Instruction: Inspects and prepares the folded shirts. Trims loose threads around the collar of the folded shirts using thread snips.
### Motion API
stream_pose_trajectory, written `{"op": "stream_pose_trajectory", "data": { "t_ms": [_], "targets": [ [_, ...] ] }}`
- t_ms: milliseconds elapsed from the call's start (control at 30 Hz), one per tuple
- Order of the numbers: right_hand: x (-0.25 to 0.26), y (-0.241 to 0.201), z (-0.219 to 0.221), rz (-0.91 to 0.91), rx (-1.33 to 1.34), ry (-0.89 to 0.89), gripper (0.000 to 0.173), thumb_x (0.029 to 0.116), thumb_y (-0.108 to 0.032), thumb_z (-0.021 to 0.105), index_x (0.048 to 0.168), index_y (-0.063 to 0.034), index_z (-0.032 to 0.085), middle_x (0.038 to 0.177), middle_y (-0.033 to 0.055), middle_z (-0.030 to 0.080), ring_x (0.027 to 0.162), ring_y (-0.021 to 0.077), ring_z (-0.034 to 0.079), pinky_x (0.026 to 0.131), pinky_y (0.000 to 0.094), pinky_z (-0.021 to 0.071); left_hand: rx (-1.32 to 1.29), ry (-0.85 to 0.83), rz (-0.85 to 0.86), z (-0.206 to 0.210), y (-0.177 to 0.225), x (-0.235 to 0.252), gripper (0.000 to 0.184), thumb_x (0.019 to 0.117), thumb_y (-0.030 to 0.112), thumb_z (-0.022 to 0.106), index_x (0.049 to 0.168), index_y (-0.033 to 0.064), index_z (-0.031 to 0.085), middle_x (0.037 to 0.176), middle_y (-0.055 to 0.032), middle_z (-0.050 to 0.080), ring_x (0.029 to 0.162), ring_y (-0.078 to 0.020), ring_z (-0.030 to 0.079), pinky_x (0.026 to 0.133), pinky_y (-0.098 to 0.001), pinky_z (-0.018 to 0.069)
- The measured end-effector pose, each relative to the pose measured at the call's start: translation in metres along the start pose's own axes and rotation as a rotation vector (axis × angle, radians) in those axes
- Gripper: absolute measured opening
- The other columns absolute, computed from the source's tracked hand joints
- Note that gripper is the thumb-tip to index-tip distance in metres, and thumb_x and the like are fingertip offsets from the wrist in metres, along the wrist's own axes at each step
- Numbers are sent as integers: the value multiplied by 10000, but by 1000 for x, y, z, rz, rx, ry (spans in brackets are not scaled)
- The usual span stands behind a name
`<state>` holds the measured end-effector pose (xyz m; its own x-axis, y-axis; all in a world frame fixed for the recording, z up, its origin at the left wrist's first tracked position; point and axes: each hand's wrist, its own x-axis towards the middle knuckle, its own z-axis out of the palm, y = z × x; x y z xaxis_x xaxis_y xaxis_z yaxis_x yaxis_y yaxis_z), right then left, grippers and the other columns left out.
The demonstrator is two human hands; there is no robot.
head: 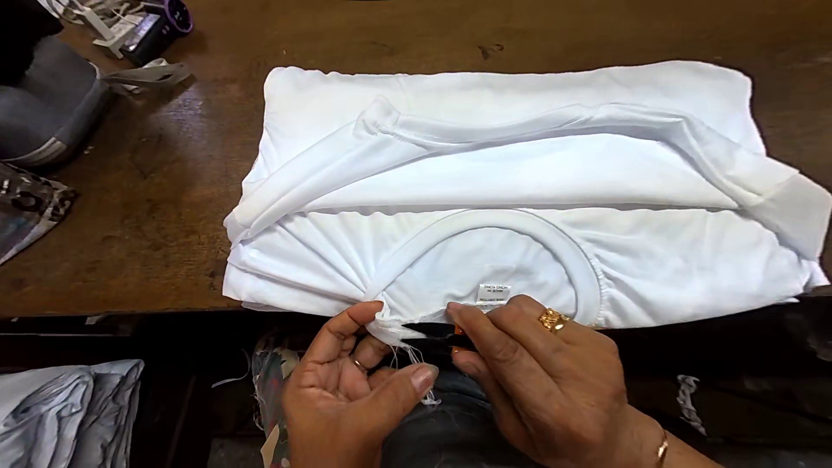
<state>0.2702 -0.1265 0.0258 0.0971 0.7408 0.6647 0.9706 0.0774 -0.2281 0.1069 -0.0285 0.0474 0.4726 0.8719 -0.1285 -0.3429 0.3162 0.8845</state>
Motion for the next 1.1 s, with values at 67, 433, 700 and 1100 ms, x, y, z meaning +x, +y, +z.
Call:
{"op": "stream_pose_trajectory", "data": {
  "t_ms": [67, 433, 700, 1100],
  "targets": [
    [3, -2, 3, -5, 3, 7, 333, 1059, -265, 535, 1188, -10, 707, 788, 53, 568, 699, 164, 506, 588, 284, 383, 8, 0, 6, 0, -1, 0, 588, 671, -106, 855, 1219, -45, 650, 1082, -205, 710, 902, -238, 755, 737, -360, 663],
    [4, 11, -10, -1, 59, -21, 323, 1078, -275, 488, 1142, -34, 693, 803, 50, 577, 707, 149, 532, 587, 279, 405, 46, -63, 35, -2, 3, -2, 633, 670, -120, 859, 1255, -27, 634, 1152, -189, 696, 912, -247, 757, 706, -363, 671],
    [-2, 11, -5, -28, 46, -20, 335, 1075, -282, 498, 1165, -30, 698, 781, 44, 544, 689, 153, 491, 582, 276, 373, 6, -64, -7, -3, 5, 0, 651, 646, -86, 883, 1250, -22, 649, 1143, -177, 701, 962, -220, 748, 722, -354, 667],
    [-6, 6, 0, 20, 82, -41, 351, 1080, -309, 469, 1166, -48, 688, 789, 34, 539, 699, 141, 504, 579, 268, 382, -4, -55, -27, -3, 3, 1, 652, 652, -74, 892, 1253, -24, 643, 1160, -189, 695, 990, -235, 744, 716, -362, 667]
  ]
}}
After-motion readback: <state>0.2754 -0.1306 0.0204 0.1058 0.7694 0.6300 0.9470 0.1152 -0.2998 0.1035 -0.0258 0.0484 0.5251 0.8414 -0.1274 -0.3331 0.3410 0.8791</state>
